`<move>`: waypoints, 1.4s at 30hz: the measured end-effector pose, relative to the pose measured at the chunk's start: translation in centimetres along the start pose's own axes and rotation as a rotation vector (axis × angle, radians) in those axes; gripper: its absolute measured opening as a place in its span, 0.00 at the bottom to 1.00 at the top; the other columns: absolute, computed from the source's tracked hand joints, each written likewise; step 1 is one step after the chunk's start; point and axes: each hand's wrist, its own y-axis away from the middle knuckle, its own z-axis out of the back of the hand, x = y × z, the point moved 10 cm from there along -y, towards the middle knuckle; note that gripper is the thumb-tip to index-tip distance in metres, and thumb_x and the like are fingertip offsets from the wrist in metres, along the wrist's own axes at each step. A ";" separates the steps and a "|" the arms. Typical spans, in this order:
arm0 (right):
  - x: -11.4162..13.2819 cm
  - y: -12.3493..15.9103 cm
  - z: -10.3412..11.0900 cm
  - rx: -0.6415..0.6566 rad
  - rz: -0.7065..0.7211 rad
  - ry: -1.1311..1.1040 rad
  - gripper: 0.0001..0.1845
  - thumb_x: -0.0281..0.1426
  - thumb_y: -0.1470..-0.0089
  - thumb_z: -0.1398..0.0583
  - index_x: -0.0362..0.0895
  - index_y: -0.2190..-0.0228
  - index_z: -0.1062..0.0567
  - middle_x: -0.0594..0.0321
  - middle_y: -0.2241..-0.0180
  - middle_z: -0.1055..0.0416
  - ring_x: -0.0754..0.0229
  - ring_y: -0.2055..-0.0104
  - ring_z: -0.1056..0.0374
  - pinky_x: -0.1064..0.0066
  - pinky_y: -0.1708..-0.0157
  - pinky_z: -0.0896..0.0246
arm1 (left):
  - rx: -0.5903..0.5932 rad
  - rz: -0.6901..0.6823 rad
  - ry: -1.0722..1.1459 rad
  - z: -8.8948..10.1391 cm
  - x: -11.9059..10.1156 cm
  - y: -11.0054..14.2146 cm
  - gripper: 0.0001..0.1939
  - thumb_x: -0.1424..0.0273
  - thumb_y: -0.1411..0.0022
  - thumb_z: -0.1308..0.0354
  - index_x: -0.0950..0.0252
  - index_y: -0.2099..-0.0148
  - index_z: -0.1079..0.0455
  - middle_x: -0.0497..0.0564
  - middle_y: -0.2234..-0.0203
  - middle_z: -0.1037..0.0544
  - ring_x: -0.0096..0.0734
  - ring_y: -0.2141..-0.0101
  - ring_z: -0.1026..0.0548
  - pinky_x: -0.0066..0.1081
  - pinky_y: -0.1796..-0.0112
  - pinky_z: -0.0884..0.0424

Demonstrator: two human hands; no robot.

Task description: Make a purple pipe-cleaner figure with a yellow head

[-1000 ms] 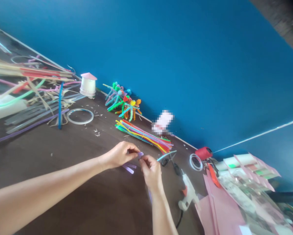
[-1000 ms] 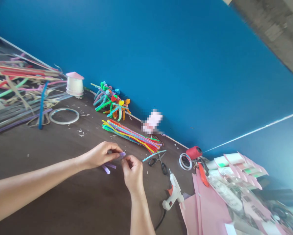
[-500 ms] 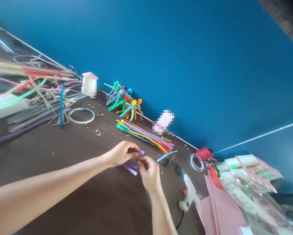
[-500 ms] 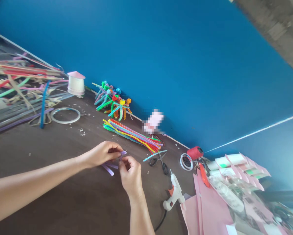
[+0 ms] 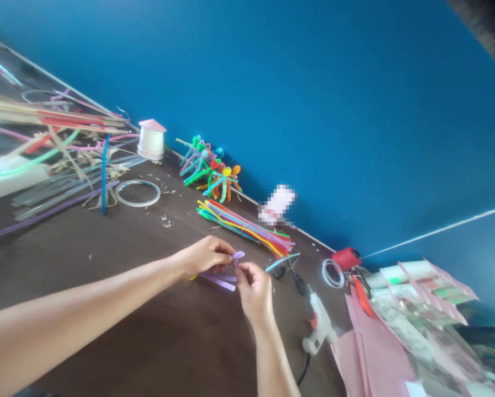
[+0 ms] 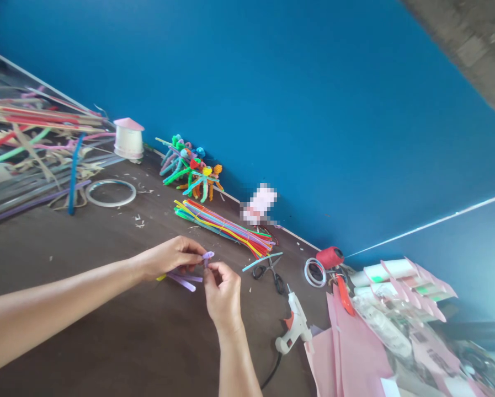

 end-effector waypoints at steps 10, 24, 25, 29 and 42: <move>1.3 0.6 -0.6 0.030 0.114 0.192 0.07 0.26 0.51 0.48 0.42 0.72 0.30 0.63 0.77 0.30 0.63 0.76 0.34 0.76 0.74 0.41 | -0.167 -0.249 -0.519 1.3 -1.6 0.2 0.10 0.72 0.51 0.49 0.66 0.68 0.27 0.48 0.77 0.25 0.27 0.75 0.30 0.24 0.72 0.37; 2.2 0.6 0.8 -0.083 0.188 0.279 0.06 0.26 0.52 0.46 0.43 0.74 0.30 0.61 0.75 0.33 0.62 0.71 0.35 0.74 0.70 0.41 | -0.078 -0.491 -1.241 -2.2 -2.9 2.1 0.10 0.75 0.44 0.52 0.62 0.70 0.30 0.49 0.73 0.29 0.30 0.72 0.29 0.25 0.75 0.38; 1.5 0.4 0.9 -0.082 0.136 0.186 0.04 0.26 0.53 0.46 0.42 0.74 0.30 0.62 0.75 0.33 0.63 0.72 0.35 0.74 0.71 0.40 | -0.070 -0.511 -1.238 -2.3 -2.9 2.2 0.10 0.74 0.44 0.52 0.62 0.70 0.30 0.50 0.74 0.29 0.30 0.73 0.29 0.25 0.75 0.38; -2.1 -0.3 0.2 -0.009 -0.138 -0.214 0.04 0.30 0.56 0.42 0.42 0.76 0.32 0.69 0.82 0.36 0.68 0.81 0.41 0.77 0.81 0.44 | -0.013 -0.598 -1.165 -2.8 -3.5 2.5 0.12 0.73 0.41 0.54 0.64 0.70 0.30 0.50 0.76 0.30 0.29 0.72 0.29 0.25 0.73 0.38; -4.8 0.2 -2.5 0.199 -0.434 -0.788 0.13 0.36 0.62 0.38 0.42 0.83 0.35 0.73 0.89 0.40 0.73 0.91 0.50 0.79 0.90 0.56 | -0.014 -0.519 -0.573 -1.4 -4.3 2.1 0.06 0.71 0.45 0.47 0.67 0.69 0.30 0.48 0.75 0.25 0.23 0.73 0.30 0.20 0.72 0.38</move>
